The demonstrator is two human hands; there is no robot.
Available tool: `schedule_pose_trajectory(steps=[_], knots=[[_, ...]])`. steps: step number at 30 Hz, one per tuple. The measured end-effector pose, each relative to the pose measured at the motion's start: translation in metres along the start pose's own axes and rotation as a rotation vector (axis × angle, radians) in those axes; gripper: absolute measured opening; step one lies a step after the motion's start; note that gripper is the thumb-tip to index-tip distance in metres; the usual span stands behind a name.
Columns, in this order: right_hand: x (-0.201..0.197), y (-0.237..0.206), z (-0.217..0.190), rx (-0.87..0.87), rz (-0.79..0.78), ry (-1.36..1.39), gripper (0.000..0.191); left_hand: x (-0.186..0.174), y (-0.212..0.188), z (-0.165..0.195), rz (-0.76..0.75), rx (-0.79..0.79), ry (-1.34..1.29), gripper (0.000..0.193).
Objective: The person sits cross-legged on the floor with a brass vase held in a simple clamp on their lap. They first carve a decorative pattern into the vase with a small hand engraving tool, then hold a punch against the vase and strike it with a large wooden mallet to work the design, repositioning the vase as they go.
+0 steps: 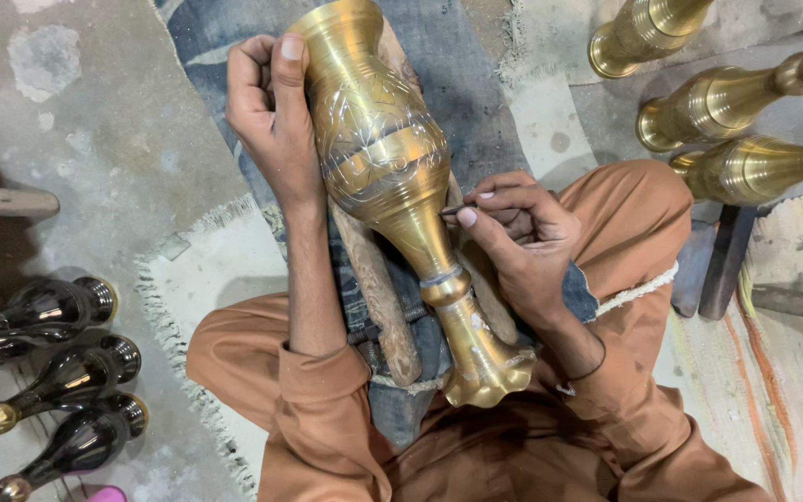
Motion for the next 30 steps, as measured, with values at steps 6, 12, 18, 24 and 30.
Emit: schedule_pose_trajectory(steps=[6,12,18,24,30], knots=[[0.0029,0.0009,-0.0052,-0.014,0.003,-0.048,0.012,-0.0003,0.0003,0.0005,-0.003,0.013,0.004,0.03],[0.0015,0.0003,-0.006,-0.019,-0.001,-0.076,0.013,-0.0011,0.0004,-0.0014,-0.003,0.01,0.01,0.03],[-0.0019,0.0003,-0.0049,-0.013,0.011,-0.102,0.013,-0.0019,-0.0008,-0.0019,0.002,-0.009,-0.003,0.03],[0.0001,0.0002,-0.0076,-0.017,0.007,-0.108,0.012,-0.001,-0.0001,-0.002,0.006,0.0,-0.014,0.029],[0.0018,-0.001,-0.0086,-0.019,-0.043,-0.04,0.011,-0.0006,0.0008,-0.0003,-0.007,0.024,-0.022,0.03]])
Point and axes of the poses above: each hand's wrist, its own y-axis towards the middle knuckle, its own x-axis out of the palm, z = x × y, the point moved 5 cm from there along y, towards the middle knuckle, and after that the axes turned 4 degrees about y, right-handed, at the moved point
